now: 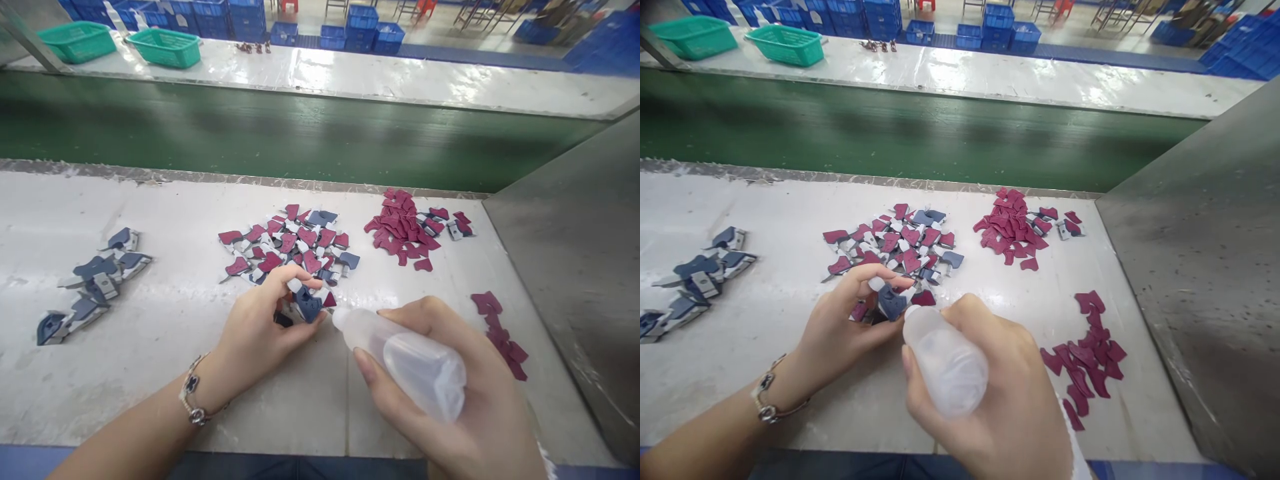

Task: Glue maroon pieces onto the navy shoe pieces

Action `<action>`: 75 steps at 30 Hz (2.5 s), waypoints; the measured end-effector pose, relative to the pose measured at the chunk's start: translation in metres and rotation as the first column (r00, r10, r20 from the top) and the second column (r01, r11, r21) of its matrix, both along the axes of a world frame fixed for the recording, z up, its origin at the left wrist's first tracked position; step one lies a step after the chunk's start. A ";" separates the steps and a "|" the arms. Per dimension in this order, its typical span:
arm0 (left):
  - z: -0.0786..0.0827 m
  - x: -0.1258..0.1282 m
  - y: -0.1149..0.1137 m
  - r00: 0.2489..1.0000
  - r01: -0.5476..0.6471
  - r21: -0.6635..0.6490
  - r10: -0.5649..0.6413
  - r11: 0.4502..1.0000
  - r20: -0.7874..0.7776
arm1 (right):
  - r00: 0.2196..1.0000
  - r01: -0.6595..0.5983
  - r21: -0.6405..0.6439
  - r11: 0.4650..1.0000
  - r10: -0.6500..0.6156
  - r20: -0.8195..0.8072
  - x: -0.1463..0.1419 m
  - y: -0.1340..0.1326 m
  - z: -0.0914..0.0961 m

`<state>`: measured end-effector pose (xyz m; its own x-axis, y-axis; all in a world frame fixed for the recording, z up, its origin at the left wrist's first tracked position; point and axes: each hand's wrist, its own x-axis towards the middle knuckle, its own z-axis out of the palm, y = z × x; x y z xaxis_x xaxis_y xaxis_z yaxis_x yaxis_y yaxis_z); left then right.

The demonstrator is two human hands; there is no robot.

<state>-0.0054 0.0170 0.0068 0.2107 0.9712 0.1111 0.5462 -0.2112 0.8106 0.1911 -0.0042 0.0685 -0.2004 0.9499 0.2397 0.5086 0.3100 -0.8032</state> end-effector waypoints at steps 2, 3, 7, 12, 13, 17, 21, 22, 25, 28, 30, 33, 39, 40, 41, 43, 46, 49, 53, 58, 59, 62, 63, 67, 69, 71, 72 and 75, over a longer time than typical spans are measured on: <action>0.001 0.000 0.000 1.000 0.011 0.011 -0.011 1.000 0.002 | 1.000 0.010 0.012 1.000 -0.010 -0.007 0.000 0.000 0.000; 0.001 0.000 -0.001 1.000 0.012 0.018 -0.012 1.000 0.004 | 1.000 0.015 0.017 1.000 -0.015 -0.007 0.000 0.000 0.000; 0.000 -0.001 -0.001 1.000 0.008 0.020 -0.008 1.000 0.009 | 0.999 0.036 -0.012 0.999 -0.036 -0.013 -0.001 -0.001 0.000; 0.000 -0.001 0.000 1.000 -0.008 0.021 0.008 1.000 0.011 | 0.998 0.021 -0.052 0.998 -0.024 -0.053 0.001 -0.001 0.002; 0.000 -0.001 0.001 1.000 -0.011 0.024 0.010 1.000 0.017 | 0.997 0.022 -0.053 0.998 -0.025 -0.066 0.004 -0.001 0.003; 0.001 -0.002 0.002 0.999 -0.012 0.005 0.012 1.000 0.046 | 0.990 0.087 -0.069 0.994 -0.094 -0.106 0.028 0.005 0.009; 0.000 -0.003 0.003 0.995 0.004 -0.029 -0.001 1.000 0.098 | 0.964 0.146 -0.138 0.980 -0.172 -0.202 0.055 0.015 -0.001; 0.000 -0.003 0.003 0.994 0.006 -0.054 0.000 0.999 0.110 | 0.962 0.139 -0.164 0.977 -0.172 -0.211 0.059 0.018 -0.008; -0.002 -0.001 0.003 0.982 0.001 -0.225 0.041 0.974 0.183 | 0.985 0.111 -0.250 0.962 -0.140 -0.100 0.059 0.026 -0.035; -0.003 0.000 0.002 0.932 0.090 -0.422 0.073 0.902 0.355 | 0.995 0.099 -0.343 0.934 -0.087 0.051 0.055 0.026 -0.058; -0.003 0.001 0.001 0.889 0.170 -0.480 0.076 0.861 0.452 | 0.992 0.101 -0.368 0.924 -0.065 0.109 0.060 0.019 -0.063; -0.003 0.002 -0.001 0.851 0.239 -0.478 0.055 0.845 0.523 | 0.950 0.199 -0.329 0.923 -0.098 0.297 0.089 -0.004 -0.059; -0.003 0.002 -0.005 0.894 0.223 -0.430 -0.008 0.875 0.449 | 0.777 0.327 -0.257 0.910 -0.104 0.620 0.144 -0.032 -0.061; -0.003 0.002 -0.005 0.903 0.216 -0.426 -0.013 0.878 0.429 | 0.781 0.318 -0.267 0.910 -0.092 0.618 0.145 -0.032 -0.063; -0.003 0.002 -0.006 0.909 0.206 -0.422 -0.014 0.883 0.416 | 0.792 0.302 -0.281 0.911 -0.076 0.606 0.144 -0.030 -0.064; -0.003 0.003 -0.005 0.914 0.176 -0.406 0.004 0.897 0.407 | 0.814 0.270 -0.306 0.913 -0.046 0.579 0.138 -0.028 -0.064; -0.005 0.006 -0.004 0.898 0.132 -0.331 0.029 0.934 0.439 | 0.864 0.239 -0.382 0.893 -0.017 0.502 0.121 -0.030 -0.053; -0.008 0.009 -0.004 0.880 0.115 -0.190 -0.012 0.975 0.474 | 0.946 0.165 -0.464 0.870 -0.006 0.326 0.096 -0.036 -0.037; -0.012 0.010 -0.007 0.901 0.071 0.004 -0.066 0.997 0.428 | 1.000 0.000 -0.432 0.902 0.010 0.021 0.055 -0.039 -0.026; -0.014 0.008 -0.008 0.924 0.060 0.151 -0.112 0.987 0.366 | 0.942 -0.043 -0.461 0.886 -0.118 -0.315 0.015 -0.029 -0.033; -0.013 0.008 -0.008 0.929 0.062 0.168 -0.119 0.984 0.351 | 0.915 -0.044 -0.487 0.872 -0.161 -0.370 0.010 -0.026 -0.035; -0.011 0.007 -0.008 0.940 0.085 0.217 -0.150 0.972 0.305 | 0.848 -0.044 -0.524 0.851 -0.246 -0.470 0.001 -0.018 -0.039; -0.010 0.008 -0.008 0.944 0.097 0.239 -0.165 0.966 0.287 | 0.837 -0.041 -0.525 0.850 -0.258 -0.483 -0.001 -0.015 -0.040; -0.006 0.009 -0.008 0.949 0.128 0.318 -0.209 0.939 0.234 | 0.827 -0.015 -0.522 0.853 -0.283 -0.486 -0.001 -0.009 -0.038; -0.005 0.009 -0.009 0.952 0.131 0.343 -0.215 0.930 0.220 | 0.839 -0.003 -0.521 0.853 -0.281 -0.465 -0.001 -0.009 -0.037; -0.004 0.009 -0.010 0.955 0.130 0.363 -0.215 0.923 0.204 | 0.849 0.001 -0.525 0.851 -0.278 -0.450 -0.001 -0.009 -0.037; -0.003 0.009 -0.010 0.957 0.127 0.373 -0.213 0.919 0.198 | 0.853 0.001 -0.527 0.850 -0.276 -0.444 -0.001 -0.009 -0.037; -0.003 0.009 -0.010 0.958 0.127 0.390 -0.214 0.912 0.189 | 0.861 -0.012 -0.530 0.848 -0.261 -0.437 -0.002 -0.009 -0.036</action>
<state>0.0036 0.0070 0.0038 0.2967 0.8017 0.5189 0.2890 -0.5933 0.7514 0.1890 -0.0131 0.0324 -0.0618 0.9685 -0.2413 0.0259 -0.2401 -0.9704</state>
